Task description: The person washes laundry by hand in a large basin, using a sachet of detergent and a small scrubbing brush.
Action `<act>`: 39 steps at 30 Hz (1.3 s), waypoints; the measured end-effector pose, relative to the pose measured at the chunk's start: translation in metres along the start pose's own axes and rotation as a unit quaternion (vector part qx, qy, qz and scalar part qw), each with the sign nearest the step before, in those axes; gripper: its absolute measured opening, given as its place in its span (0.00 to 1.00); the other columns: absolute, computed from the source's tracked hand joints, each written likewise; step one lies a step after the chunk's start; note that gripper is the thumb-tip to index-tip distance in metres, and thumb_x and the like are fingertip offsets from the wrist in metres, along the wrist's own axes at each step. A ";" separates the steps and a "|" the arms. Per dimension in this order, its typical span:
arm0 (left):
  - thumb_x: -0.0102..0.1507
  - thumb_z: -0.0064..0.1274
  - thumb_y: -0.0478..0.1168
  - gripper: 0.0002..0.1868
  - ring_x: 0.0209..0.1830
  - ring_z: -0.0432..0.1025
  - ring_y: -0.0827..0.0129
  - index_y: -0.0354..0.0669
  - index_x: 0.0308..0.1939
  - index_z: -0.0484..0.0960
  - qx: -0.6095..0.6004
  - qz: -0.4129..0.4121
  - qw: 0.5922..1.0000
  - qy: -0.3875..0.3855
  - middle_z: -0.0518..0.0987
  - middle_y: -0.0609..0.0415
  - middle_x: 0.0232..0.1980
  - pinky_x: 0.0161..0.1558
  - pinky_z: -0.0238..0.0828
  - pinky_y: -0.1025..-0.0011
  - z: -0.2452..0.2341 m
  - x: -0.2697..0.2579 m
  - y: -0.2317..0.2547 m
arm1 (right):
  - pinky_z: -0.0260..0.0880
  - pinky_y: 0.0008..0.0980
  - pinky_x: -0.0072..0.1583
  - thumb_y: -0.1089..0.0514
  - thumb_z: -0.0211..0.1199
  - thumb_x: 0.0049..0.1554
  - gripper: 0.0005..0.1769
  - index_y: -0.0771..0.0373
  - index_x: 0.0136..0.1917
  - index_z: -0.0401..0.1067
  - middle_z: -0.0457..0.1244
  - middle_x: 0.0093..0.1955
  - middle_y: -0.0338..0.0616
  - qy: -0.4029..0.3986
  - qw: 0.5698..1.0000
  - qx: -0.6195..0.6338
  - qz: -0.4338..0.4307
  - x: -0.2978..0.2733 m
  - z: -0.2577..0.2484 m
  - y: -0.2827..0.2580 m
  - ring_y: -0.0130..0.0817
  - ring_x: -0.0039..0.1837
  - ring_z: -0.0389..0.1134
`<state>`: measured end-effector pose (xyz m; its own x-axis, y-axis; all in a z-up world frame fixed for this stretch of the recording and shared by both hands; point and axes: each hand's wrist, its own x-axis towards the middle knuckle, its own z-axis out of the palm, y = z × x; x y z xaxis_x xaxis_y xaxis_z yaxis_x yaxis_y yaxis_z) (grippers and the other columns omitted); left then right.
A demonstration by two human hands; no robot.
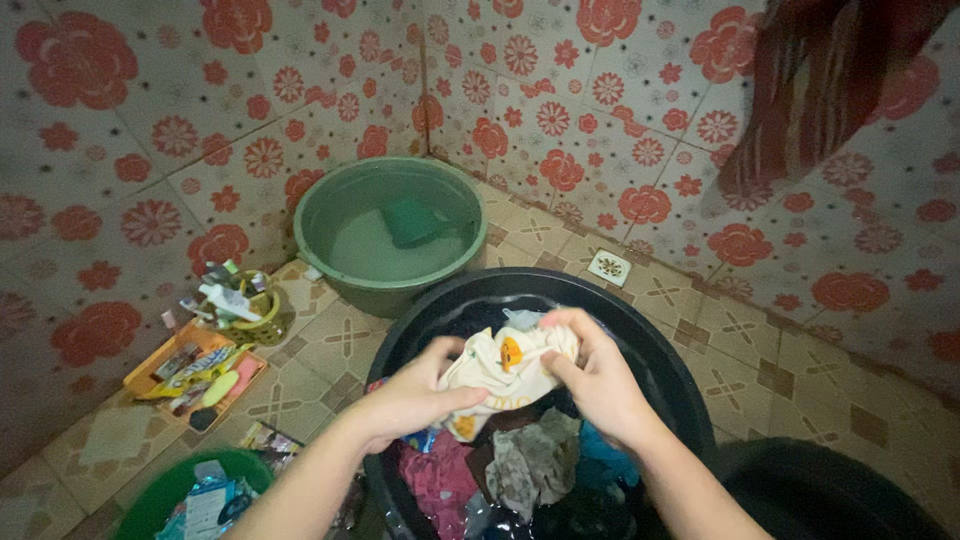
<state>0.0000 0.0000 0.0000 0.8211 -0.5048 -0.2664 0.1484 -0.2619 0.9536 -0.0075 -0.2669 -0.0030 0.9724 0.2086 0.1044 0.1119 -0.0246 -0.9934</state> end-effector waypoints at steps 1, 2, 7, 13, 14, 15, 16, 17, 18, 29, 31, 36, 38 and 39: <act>0.60 0.57 0.59 0.41 0.58 0.77 0.58 0.46 0.72 0.64 -0.067 -0.015 0.998 0.008 0.82 0.46 0.62 0.59 0.72 0.57 0.010 0.008 -0.007 | 0.69 0.36 0.61 0.64 0.60 0.59 0.26 0.61 0.70 0.63 0.64 0.60 0.52 0.034 0.999 -0.002 -0.010 0.001 0.007 -0.002 0.36 0.60 0.67; 0.64 0.52 0.60 0.37 0.55 0.77 0.51 0.45 0.72 0.68 -0.134 -0.029 0.990 0.017 0.83 0.43 0.61 0.54 0.72 0.53 0.020 0.014 -0.013 | 0.68 0.34 0.61 0.63 0.60 0.58 0.27 0.58 0.70 0.61 0.64 0.59 0.50 0.067 0.998 -0.004 -0.020 0.003 0.017 -0.001 0.33 0.59 0.66; 0.65 0.38 0.66 0.34 0.49 0.78 0.69 0.46 0.60 0.79 -0.406 -0.018 0.897 0.173 0.84 0.56 0.51 0.49 0.74 0.72 0.068 0.037 -0.016 | 0.71 0.34 0.52 0.55 0.54 0.64 0.11 0.61 0.57 0.68 0.66 0.44 0.48 0.151 0.969 -0.190 -0.047 0.004 0.087 0.024 0.31 0.47 0.68; 0.71 0.45 0.59 0.25 0.35 0.75 0.68 0.40 0.46 0.81 -0.389 0.010 0.890 0.238 0.80 0.54 0.38 0.36 0.72 0.68 0.101 0.048 -0.028 | 0.69 0.38 0.43 0.53 0.60 0.60 0.12 0.64 0.42 0.70 0.64 0.34 0.52 0.157 0.950 -0.267 -0.035 0.007 0.068 0.040 0.35 0.37 0.62; 0.71 0.42 0.59 0.26 0.33 0.76 0.69 0.41 0.43 0.83 -0.255 0.046 0.939 0.224 0.81 0.54 0.35 0.35 0.72 0.69 0.110 0.043 -0.031 | 0.69 0.38 0.42 0.54 0.60 0.58 0.10 0.63 0.41 0.70 0.65 0.34 0.51 0.167 0.953 -0.248 -0.040 0.010 0.056 0.042 0.33 0.38 0.65; 0.70 0.39 0.60 0.28 0.31 0.77 0.69 0.41 0.40 0.84 -0.118 0.080 0.968 0.206 0.82 0.53 0.31 0.35 0.72 0.71 0.115 0.039 -0.032 | 0.69 0.38 0.41 0.55 0.60 0.55 0.08 0.63 0.41 0.69 0.66 0.34 0.49 0.176 0.956 -0.229 -0.043 0.012 0.050 0.044 0.30 0.38 0.67; 0.69 0.39 0.59 0.27 0.31 0.76 0.70 0.41 0.39 0.84 -0.176 0.047 0.957 0.227 0.82 0.54 0.32 0.34 0.72 0.70 0.109 0.043 -0.032 | 0.69 0.37 0.42 0.56 0.58 0.56 0.07 0.62 0.41 0.70 0.67 0.35 0.49 0.184 0.961 -0.200 -0.044 0.009 0.056 0.049 0.29 0.39 0.67; 0.68 0.40 0.59 0.27 0.30 0.75 0.71 0.41 0.38 0.84 -0.233 0.011 0.941 0.247 0.81 0.55 0.32 0.33 0.71 0.69 0.099 0.048 -0.033 | 0.69 0.36 0.42 0.56 0.56 0.57 0.07 0.61 0.42 0.71 0.68 0.36 0.48 0.191 0.966 -0.170 -0.043 0.000 0.067 0.055 0.28 0.39 0.67; 0.68 0.40 0.59 0.26 0.30 0.75 0.73 0.41 0.37 0.84 -0.288 -0.025 0.919 0.267 0.81 0.56 0.32 0.32 0.71 0.68 0.093 0.052 -0.035 | 0.69 0.35 0.42 0.56 0.54 0.57 0.08 0.60 0.43 0.72 0.69 0.37 0.47 0.199 0.969 -0.141 -0.043 -0.005 0.077 0.057 0.27 0.40 0.67; 0.68 0.44 0.53 0.20 0.27 0.72 0.74 0.43 0.36 0.83 -0.330 0.038 0.913 0.234 0.79 0.57 0.29 0.32 0.69 0.69 0.099 0.049 -0.050 | 0.71 0.35 0.45 0.58 0.56 0.58 0.09 0.64 0.41 0.73 0.67 0.34 0.48 0.200 0.952 -0.218 -0.079 -0.013 0.077 0.063 0.28 0.38 0.69; 0.66 0.44 0.51 0.18 0.28 0.73 0.72 0.43 0.36 0.82 -0.437 0.007 0.864 0.248 0.78 0.57 0.29 0.32 0.70 0.67 0.090 0.053 -0.050 | 0.71 0.34 0.45 0.59 0.55 0.58 0.09 0.63 0.43 0.74 0.67 0.34 0.47 0.175 0.957 -0.201 -0.114 -0.015 0.094 0.060 0.28 0.39 0.69; 0.67 0.42 0.52 0.22 0.26 0.74 0.73 0.40 0.34 0.84 -0.234 -0.007 0.945 0.226 0.79 0.55 0.28 0.28 0.67 0.66 0.125 0.059 -0.079 | 0.67 0.40 0.40 0.52 0.60 0.60 0.16 0.65 0.36 0.71 0.64 0.29 0.49 0.192 0.958 -0.212 0.017 -0.001 0.062 0.033 0.30 0.35 0.61; 0.68 0.49 0.54 0.22 0.25 0.71 0.72 0.39 0.35 0.84 -0.249 -0.020 0.938 0.241 0.77 0.54 0.29 0.27 0.65 0.67 0.123 0.067 -0.085 | 0.67 0.41 0.39 0.53 0.60 0.59 0.16 0.66 0.35 0.70 0.64 0.29 0.51 0.193 0.957 -0.216 -0.021 -0.003 0.072 0.032 0.34 0.36 0.63; 0.68 0.53 0.55 0.22 0.24 0.69 0.71 0.38 0.36 0.83 -0.257 -0.029 0.933 0.249 0.76 0.54 0.29 0.26 0.63 0.67 0.122 0.067 -0.088 | 0.67 0.41 0.39 0.54 0.60 0.58 0.15 0.66 0.35 0.69 0.64 0.29 0.52 0.192 0.956 -0.218 -0.037 -0.006 0.079 0.031 0.36 0.36 0.63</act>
<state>-0.0253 -0.1107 -0.1190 0.9385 -0.0242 -0.3445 0.3413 0.2172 0.9145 -0.0260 -0.1918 -0.0381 0.9526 -0.1464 0.2666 0.1768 -0.4465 -0.8772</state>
